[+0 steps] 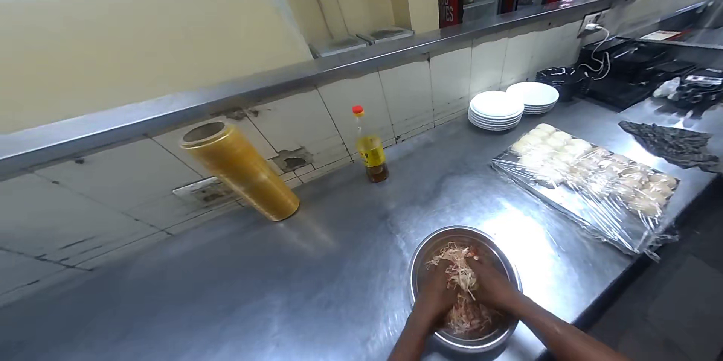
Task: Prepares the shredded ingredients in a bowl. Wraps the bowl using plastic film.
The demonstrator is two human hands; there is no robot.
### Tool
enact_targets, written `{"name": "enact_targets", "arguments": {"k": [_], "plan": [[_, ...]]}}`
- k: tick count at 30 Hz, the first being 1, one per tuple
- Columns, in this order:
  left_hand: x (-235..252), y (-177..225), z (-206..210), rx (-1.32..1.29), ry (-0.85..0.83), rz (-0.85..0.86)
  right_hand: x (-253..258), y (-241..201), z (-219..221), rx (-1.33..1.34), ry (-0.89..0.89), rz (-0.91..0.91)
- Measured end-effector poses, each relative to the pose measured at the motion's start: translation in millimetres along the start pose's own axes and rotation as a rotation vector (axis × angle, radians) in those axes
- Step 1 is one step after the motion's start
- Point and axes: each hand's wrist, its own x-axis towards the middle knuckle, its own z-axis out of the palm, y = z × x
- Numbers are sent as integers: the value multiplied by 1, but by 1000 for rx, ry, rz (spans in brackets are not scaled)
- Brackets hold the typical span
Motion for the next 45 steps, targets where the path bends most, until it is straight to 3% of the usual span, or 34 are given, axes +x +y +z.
{"name": "enact_targets", "arguments": {"k": [5, 9, 12, 16, 19, 21, 25, 30, 34, 38, 41, 45], "plan": [[-35, 25, -42, -17, 81, 86, -29, -20, -54, 29, 15, -131], [-46, 30, -57, -74, 72, 169, -47, -31, -71, 123, 16, -227], [-38, 17, -56, -79, 33, 92, -31, -22, -65, 258, 81, -201], [-8, -4, -31, -73, -6, -79, 27, 12, -35, 137, 32, -62], [17, -15, -7, -159, -51, -34, 45, 14, -4, 77, -58, -70], [18, -11, -7, -192, 11, 27, 40, 6, -6, 126, -10, -133], [-11, 12, -32, -176, 185, 118, 4, -20, -50, 93, 24, -191], [-41, 27, -49, -186, 233, 212, -42, -40, -79, 120, 76, -275], [-40, 9, -51, -110, 31, 203, -34, -19, -69, 169, -35, -201], [-9, -2, -13, 65, -87, -6, 1, 2, -17, -85, -110, 30], [6, -1, 4, 129, -58, -31, 12, 5, 4, -85, -62, 10], [-15, 14, -25, 69, 49, 83, -7, -8, -32, 21, 38, -96]]}}
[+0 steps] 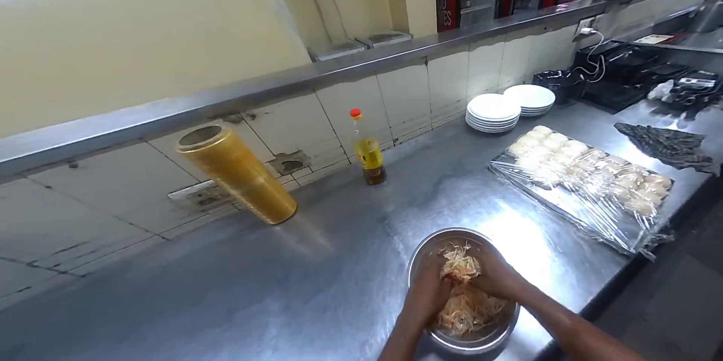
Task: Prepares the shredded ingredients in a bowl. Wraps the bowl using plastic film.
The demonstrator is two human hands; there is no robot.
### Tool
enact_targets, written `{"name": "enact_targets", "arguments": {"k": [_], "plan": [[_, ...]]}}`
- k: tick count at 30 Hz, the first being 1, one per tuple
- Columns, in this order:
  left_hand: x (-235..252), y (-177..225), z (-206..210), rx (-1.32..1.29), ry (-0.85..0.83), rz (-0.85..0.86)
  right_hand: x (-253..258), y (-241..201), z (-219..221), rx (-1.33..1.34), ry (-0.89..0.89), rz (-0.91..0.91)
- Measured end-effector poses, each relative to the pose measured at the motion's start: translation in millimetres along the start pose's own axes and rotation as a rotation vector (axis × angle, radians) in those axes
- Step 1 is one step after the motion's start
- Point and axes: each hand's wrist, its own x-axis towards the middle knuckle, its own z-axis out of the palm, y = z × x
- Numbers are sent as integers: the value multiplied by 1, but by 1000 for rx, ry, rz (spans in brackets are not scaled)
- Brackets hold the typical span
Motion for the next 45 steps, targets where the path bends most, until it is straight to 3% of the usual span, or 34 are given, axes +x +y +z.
{"name": "enact_targets", "arguments": {"k": [5, 8, 11, 14, 16, 21, 24, 28, 32, 35, 37, 41, 45], "plan": [[-28, 13, -28, -62, -21, 138, -32, -26, -38, 97, -63, -91], [-28, 4, -29, -43, -49, 75, -25, -18, -42, 147, -22, -75], [-10, -10, -10, 32, -82, -89, 4, 4, -16, 30, -52, 5], [7, -18, 27, 89, -112, -115, 15, 14, 23, -67, -85, 36], [3, -11, 30, 102, -58, -107, 7, 7, 19, 3, 3, -39], [-20, 1, -9, 91, 47, -45, -12, -3, 1, 155, 278, -196], [-20, 0, -11, 120, 64, -45, -1, 9, 7, 56, 4, -150], [-24, -23, -3, -71, 256, 80, 8, 1, -10, 141, 97, -8], [-7, -52, 18, -253, 399, 159, 55, 0, 9, 92, 54, 169], [10, -67, 41, -199, 698, 315, 72, -17, 41, -34, -26, 11], [16, -76, 49, -243, 851, 268, 63, -31, 52, -166, -102, -198], [19, -78, 45, -667, 632, -47, 61, -34, 63, -322, -217, -542], [17, -77, 42, -696, 528, -110, 86, 2, 35, -318, -168, -342]]}}
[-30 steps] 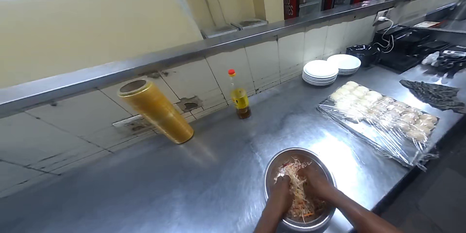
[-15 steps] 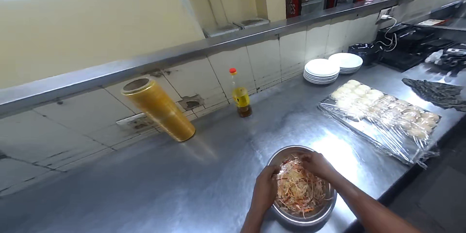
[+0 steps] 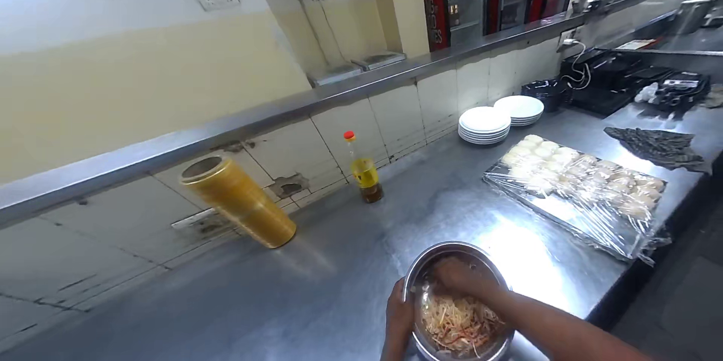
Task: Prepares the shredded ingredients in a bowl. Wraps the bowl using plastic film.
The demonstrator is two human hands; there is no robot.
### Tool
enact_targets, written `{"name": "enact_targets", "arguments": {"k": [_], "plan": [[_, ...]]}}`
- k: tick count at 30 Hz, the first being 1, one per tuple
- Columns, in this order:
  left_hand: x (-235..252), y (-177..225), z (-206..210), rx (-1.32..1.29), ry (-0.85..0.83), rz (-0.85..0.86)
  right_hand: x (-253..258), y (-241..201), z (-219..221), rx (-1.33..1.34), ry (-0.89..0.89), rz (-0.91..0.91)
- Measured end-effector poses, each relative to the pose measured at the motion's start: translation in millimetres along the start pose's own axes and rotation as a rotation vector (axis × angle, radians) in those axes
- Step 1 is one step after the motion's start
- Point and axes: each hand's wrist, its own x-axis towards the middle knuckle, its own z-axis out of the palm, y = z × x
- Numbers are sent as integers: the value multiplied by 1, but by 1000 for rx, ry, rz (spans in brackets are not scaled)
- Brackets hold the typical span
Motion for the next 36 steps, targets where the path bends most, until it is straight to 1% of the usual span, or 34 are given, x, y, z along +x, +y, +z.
{"name": "enact_targets", "arguments": {"k": [1, 3, 4, 5, 6, 8, 10, 11, 13, 14, 15, 16, 17, 18, 19, 20, 21, 23, 24, 25, 26, 28, 30, 32, 34, 35, 36], "plan": [[-2, 0, 1, 7, 11, 0, -9, 13, -6, 47, 5, 90], [-7, 3, 2, 37, 81, -11, -38, 18, -9, 144, -28, 283], [-8, 5, 4, 61, 115, -18, -53, 12, -6, 183, -42, 374], [-9, 7, 6, 93, 142, -21, -67, 1, -1, 218, -41, 426], [-11, 9, 8, 138, 168, -6, -77, -11, 5, 254, -25, 434], [-14, 11, 7, 248, 183, 91, -88, -30, 10, 306, 22, 333], [-15, 15, 4, 365, 172, 223, -90, -33, -1, 348, 126, 168], [-15, 16, 3, 425, 138, 268, -92, -29, -8, 369, 205, 99], [-17, 21, 3, 579, 46, 290, -92, -17, -11, 392, 411, 6], [-18, 25, 4, 658, 1, 294, -91, -9, -11, 377, 446, -4], [-20, 28, 5, 725, -58, 280, -93, -3, -13, 360, 381, 8], [-22, 31, 6, 757, -102, 274, -98, 1, -17, 348, 254, 29], [-25, 31, 6, 747, -122, 283, -104, 4, -18, 336, 198, 32], [-26, 29, 5, 695, -94, 316, -113, 3, -23, 324, 181, 29], [-27, 27, 4, 622, -39, 337, -121, 0, -28, 307, 147, 26], [-28, 24, 5, 550, 19, 323, -127, -2, -30, 290, 79, 3], [-28, 20, 6, 474, 78, 291, -129, -3, -25, 260, -26, -36], [-29, 10, 10, 353, 155, 194, -115, -6, 0, 186, -243, -104], [-29, 8, 11, 307, 172, 127, -103, -9, 13, 174, -283, -119], [-30, 7, 12, 269, 174, 58, -92, -10, 21, 196, -255, -120], [-31, 6, 12, 237, 172, 2, -84, -10, 23, 239, -180, -105], [-32, 5, 11, 171, 189, -56, -77, -12, 1, 315, -64, -52], [-33, 3, 11, 74, 208, -74, -74, -18, -26, 344, 24, 3], [-36, 2, 11, 9, 237, -88, -64, -23, -32, 307, 92, 30], [-38, 1, 12, -24, 264, -87, -47, -20, -17, 252, 28, 10], [-39, 0, 15, -50, 271, -83, -44, -14, -13, 254, -33, -5], [-41, 0, 17, -81, 277, -82, -46, -12, -15, 290, -45, -21]]}}
